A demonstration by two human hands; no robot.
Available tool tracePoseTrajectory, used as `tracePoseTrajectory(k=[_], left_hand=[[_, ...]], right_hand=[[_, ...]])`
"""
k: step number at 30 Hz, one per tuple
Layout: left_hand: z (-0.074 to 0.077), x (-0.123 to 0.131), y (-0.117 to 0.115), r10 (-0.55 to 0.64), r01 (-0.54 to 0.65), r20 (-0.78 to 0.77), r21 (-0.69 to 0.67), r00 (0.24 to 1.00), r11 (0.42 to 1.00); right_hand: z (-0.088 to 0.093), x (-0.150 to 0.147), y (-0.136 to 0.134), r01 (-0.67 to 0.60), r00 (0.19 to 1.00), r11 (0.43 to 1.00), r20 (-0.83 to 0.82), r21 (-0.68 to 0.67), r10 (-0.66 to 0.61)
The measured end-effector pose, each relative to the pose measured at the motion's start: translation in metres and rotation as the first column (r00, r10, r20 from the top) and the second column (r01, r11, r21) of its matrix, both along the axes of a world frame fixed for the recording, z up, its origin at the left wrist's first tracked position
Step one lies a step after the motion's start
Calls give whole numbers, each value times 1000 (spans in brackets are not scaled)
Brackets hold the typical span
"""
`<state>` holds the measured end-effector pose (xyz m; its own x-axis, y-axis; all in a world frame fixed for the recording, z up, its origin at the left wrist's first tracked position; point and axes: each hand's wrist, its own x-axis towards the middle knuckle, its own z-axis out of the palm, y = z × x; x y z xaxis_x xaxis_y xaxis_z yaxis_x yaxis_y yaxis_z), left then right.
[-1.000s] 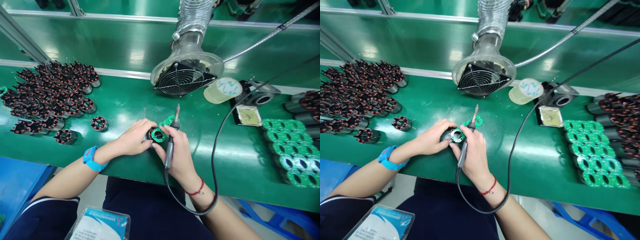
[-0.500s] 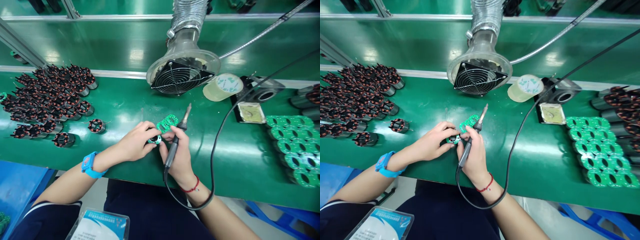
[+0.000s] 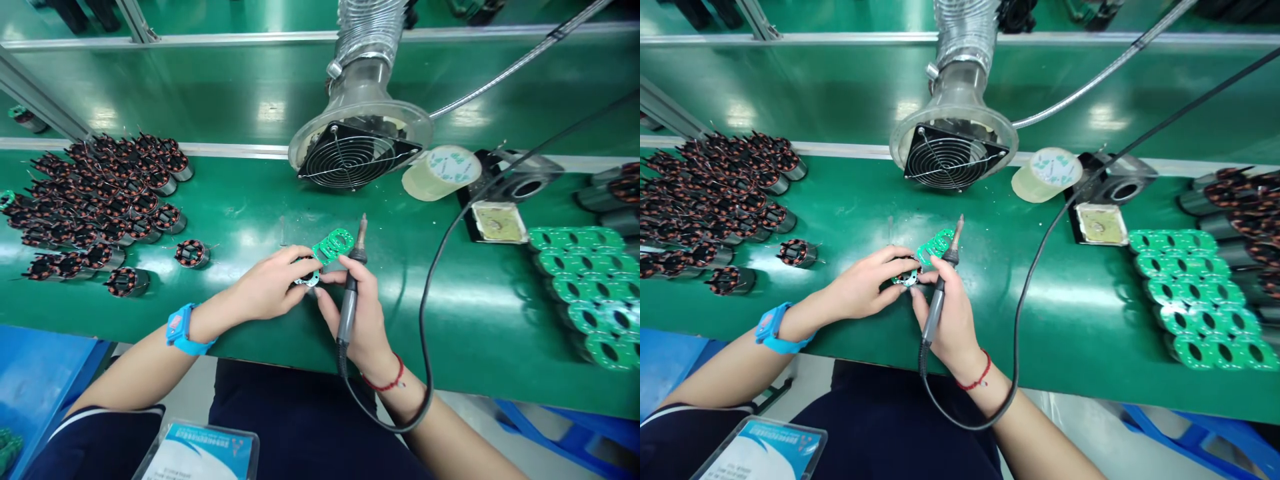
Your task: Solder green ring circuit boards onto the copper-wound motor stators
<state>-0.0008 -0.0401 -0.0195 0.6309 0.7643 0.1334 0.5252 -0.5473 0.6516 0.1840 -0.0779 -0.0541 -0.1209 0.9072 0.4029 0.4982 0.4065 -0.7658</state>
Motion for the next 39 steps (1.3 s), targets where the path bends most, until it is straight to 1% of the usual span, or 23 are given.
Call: tracePoseTrajectory(k=[4, 8, 10, 12, 14, 16, 18, 19, 21, 22, 24, 26, 28, 30, 32, 33, 36, 39], left_hand=[[-6, 7, 1, 45, -48, 54, 46, 998, 998], [-10, 10, 3, 107, -107, 58, 0, 993, 994], [-14, 8, 3, 121, -119, 66, -29, 991, 992], [-16, 5, 4, 109, -105, 76, -50, 991, 993], [-16, -1, 5, 90, -87, 48, -46, 995, 995], [-13, -8, 7, 82, -83, -45, -21, 996, 996], [-7, -16, 10, 99, -100, -177, 5, 979, 995], [-3, -20, 12, 106, -107, -236, 10, 966, 994], [3, -25, 15, 115, -120, -288, -2, 951, 993], [6, -26, 16, 121, -130, -268, -15, 956, 991], [9, -26, 18, 158, -168, -142, -64, 977, 984], [8, -22, 19, 225, -219, 20, -151, 974, 964], [5, -16, 19, 309, -262, 137, -283, 941, 923], [0, -11, 19, 389, -273, 197, -442, 900, 854], [-4, -8, 19, 439, -244, 232, -571, 868, 784], [-5, -7, 20, 450, -220, 247, -615, 858, 757], [-6, -7, 20, 478, -195, 264, -673, 838, 714], [-4, -8, 20, 517, -236, 248, -675, 819, 699]], right_hand=[[1, -1, 0, 41, 999, 999, -28, -12, -41], [2, -1, -1, 36, 999, 998, -15, -43, -37], [3, 1, 0, 38, 999, 998, 20, -49, -37], [5, 4, 4, 42, 995, 999, 88, -22, -40], [10, 5, 11, 0, 984, 1000, 176, 9, -2], [15, 6, 20, -119, 960, 993, 259, 12, 111], [19, 6, 29, -243, 921, 970, 310, -9, 234], [20, 5, 33, -273, 910, 962, 322, -9, 262], [18, 3, 39, -253, 914, 967, 334, 22, 232], [15, 1, 40, -223, 921, 973, 338, 50, 194], [10, -2, 41, -179, 930, 977, 345, 112, 130], [5, -4, 39, -174, 928, 973, 355, 151, 111], [4, -7, 37, -187, 927, 969, 355, 164, 119], [6, -7, 35, -223, 932, 959, 327, 178, 156], [9, -7, 34, -274, 932, 939, 298, 208, 205], [11, -7, 34, -295, 928, 929, 299, 224, 222], [15, -5, 34, -284, 921, 931, 335, 229, 199], [17, -5, 33, -255, 931, 946, 316, 202, 183]])
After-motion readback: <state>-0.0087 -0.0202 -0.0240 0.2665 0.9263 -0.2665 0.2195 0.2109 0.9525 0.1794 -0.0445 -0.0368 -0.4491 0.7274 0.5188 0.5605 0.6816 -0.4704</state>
